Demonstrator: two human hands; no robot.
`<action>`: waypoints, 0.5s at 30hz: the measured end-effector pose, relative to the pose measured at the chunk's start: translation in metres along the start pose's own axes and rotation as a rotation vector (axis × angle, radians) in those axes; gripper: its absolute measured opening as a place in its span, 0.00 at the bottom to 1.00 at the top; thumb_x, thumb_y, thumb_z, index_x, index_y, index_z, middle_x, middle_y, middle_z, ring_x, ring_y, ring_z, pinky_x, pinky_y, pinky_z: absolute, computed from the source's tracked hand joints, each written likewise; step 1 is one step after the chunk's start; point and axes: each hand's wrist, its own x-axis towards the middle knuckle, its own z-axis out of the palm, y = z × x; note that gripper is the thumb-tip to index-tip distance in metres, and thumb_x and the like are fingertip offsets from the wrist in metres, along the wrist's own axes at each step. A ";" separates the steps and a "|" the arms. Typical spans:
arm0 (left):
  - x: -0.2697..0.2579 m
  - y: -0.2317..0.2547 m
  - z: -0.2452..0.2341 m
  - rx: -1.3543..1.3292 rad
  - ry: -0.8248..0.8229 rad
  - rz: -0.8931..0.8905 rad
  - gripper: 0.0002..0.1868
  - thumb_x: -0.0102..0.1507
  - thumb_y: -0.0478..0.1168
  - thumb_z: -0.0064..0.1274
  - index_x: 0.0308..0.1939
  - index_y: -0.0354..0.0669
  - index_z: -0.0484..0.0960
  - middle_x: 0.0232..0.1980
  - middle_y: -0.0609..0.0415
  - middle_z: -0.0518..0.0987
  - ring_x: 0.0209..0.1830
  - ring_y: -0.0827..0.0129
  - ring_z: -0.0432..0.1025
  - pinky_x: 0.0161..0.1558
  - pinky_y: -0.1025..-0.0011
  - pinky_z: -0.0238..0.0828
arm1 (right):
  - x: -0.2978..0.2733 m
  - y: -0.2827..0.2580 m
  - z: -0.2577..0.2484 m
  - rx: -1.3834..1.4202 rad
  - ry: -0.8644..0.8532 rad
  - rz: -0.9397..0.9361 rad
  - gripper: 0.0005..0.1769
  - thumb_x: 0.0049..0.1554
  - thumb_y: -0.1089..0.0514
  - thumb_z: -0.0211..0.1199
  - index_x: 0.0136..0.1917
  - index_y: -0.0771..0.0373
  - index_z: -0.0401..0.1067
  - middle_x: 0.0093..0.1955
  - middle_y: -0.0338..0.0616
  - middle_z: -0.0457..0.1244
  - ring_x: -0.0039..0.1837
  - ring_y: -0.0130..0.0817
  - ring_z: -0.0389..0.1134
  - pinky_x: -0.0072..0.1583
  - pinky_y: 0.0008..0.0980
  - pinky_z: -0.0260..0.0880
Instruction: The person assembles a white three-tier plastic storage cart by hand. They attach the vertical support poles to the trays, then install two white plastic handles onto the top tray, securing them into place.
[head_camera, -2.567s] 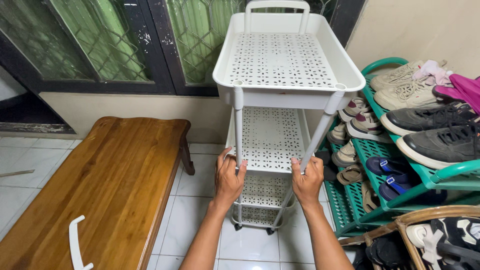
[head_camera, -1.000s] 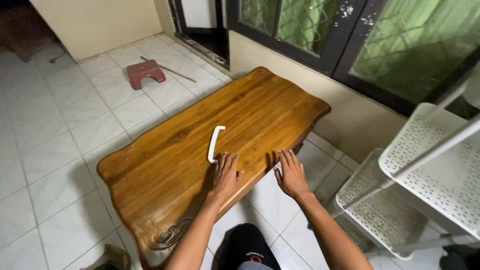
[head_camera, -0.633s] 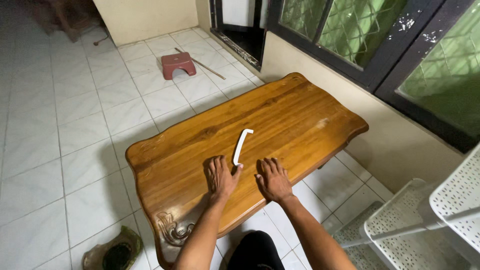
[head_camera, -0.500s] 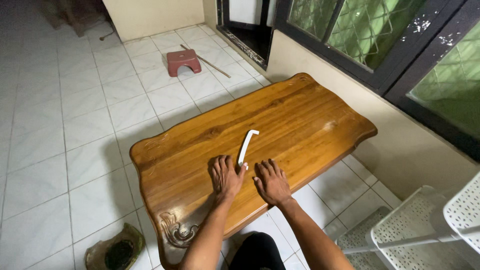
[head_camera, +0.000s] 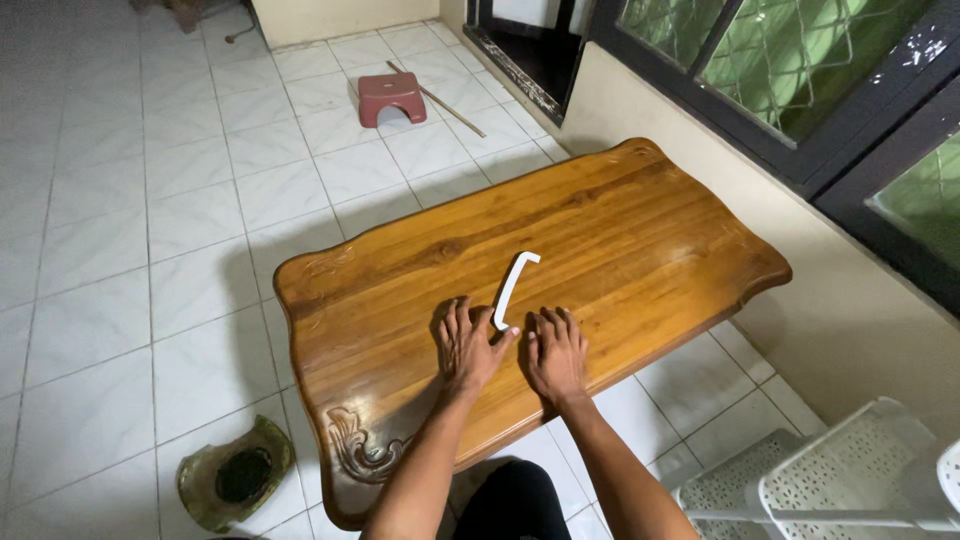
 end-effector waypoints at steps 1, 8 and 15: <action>-0.001 0.000 0.000 -0.009 0.014 -0.004 0.30 0.59 0.61 0.58 0.57 0.47 0.81 0.70 0.39 0.63 0.73 0.45 0.50 0.69 0.46 0.44 | -0.002 0.002 0.001 0.006 0.010 0.013 0.24 0.61 0.51 0.53 0.69 0.57 0.67 0.74 0.47 0.57 0.80 0.50 0.48 0.74 0.53 0.48; -0.001 -0.010 0.011 -0.053 0.241 0.019 0.21 0.56 0.44 0.57 0.51 0.44 0.79 0.63 0.46 0.73 0.69 0.51 0.61 0.67 0.50 0.53 | -0.001 0.005 0.005 0.062 0.158 0.036 0.30 0.60 0.53 0.54 0.74 0.64 0.61 0.77 0.55 0.53 0.79 0.55 0.48 0.72 0.55 0.48; -0.005 -0.024 0.023 -0.222 0.319 0.001 0.16 0.61 0.31 0.51 0.53 0.48 0.80 0.50 0.43 0.78 0.55 0.46 0.69 0.59 0.52 0.63 | 0.002 0.003 0.002 -0.001 0.164 0.083 0.29 0.63 0.52 0.54 0.75 0.63 0.61 0.73 0.58 0.56 0.78 0.58 0.48 0.71 0.59 0.44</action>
